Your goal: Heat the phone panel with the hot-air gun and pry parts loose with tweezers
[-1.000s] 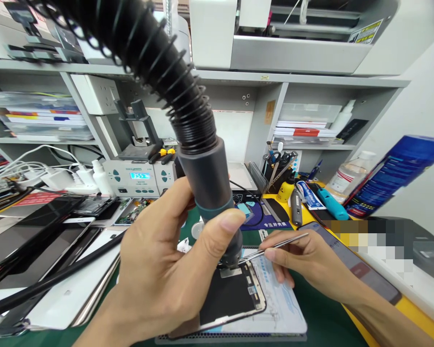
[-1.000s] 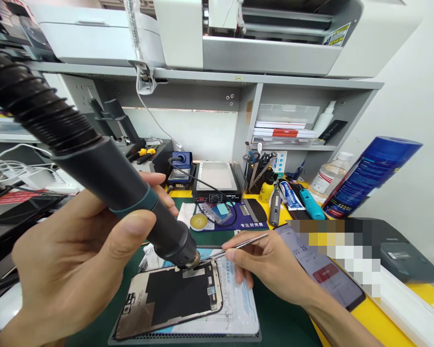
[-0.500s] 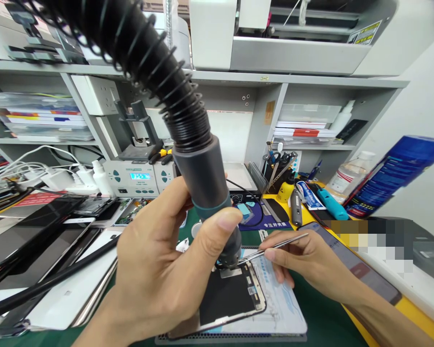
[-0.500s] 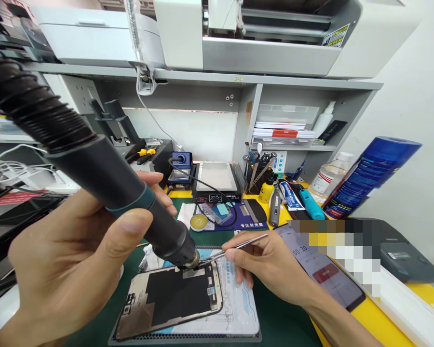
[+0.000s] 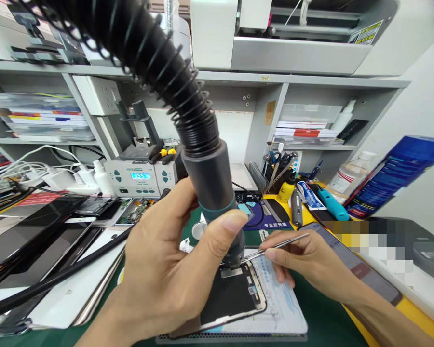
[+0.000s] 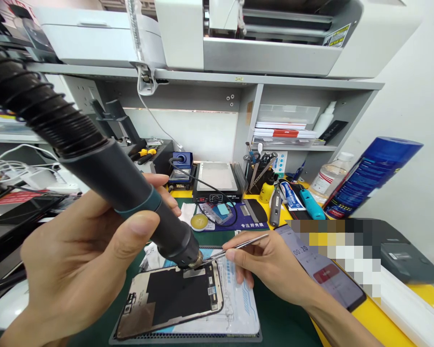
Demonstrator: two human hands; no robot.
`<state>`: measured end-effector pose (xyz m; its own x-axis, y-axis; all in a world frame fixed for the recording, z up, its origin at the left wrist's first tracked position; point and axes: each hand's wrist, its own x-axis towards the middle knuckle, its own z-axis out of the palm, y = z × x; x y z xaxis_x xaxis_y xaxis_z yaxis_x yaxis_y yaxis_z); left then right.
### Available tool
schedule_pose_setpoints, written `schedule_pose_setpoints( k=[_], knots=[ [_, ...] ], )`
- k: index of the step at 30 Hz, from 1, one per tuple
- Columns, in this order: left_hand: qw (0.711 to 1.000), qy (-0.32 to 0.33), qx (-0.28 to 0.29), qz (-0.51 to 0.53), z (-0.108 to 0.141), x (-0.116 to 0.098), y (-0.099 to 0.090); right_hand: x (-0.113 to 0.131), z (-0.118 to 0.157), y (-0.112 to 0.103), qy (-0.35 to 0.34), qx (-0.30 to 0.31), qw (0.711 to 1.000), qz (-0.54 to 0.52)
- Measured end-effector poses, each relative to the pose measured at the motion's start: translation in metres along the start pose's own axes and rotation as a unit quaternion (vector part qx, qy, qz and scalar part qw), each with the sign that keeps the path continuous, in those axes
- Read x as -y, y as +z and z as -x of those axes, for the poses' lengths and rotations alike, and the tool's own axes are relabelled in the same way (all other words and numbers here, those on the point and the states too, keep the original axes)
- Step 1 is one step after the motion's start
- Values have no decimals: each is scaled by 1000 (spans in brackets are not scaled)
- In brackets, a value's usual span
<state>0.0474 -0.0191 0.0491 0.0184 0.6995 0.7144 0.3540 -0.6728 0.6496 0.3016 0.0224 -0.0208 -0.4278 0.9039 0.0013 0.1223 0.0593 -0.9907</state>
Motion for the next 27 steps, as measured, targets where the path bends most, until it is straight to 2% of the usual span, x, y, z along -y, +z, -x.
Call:
schedule_pose_setpoints(
  k=[5, 15, 20, 27],
  knots=[
    [999, -3, -17, -42, 3, 2, -2, 0, 0, -1, -3, 4, 1000, -1],
    [998, -3, -22, -56, 2, 3, -3, 1, 1, -1, -4, 4, 1000, -1],
    [999, 7, -8, -46, 1, 1, -3, 0, 2, -1, -4, 6, 1000, -2],
    [998, -1, -20, -52, 0, 0, -1, 0, -1, -1, -2, 6, 1000, -3]
  ],
)
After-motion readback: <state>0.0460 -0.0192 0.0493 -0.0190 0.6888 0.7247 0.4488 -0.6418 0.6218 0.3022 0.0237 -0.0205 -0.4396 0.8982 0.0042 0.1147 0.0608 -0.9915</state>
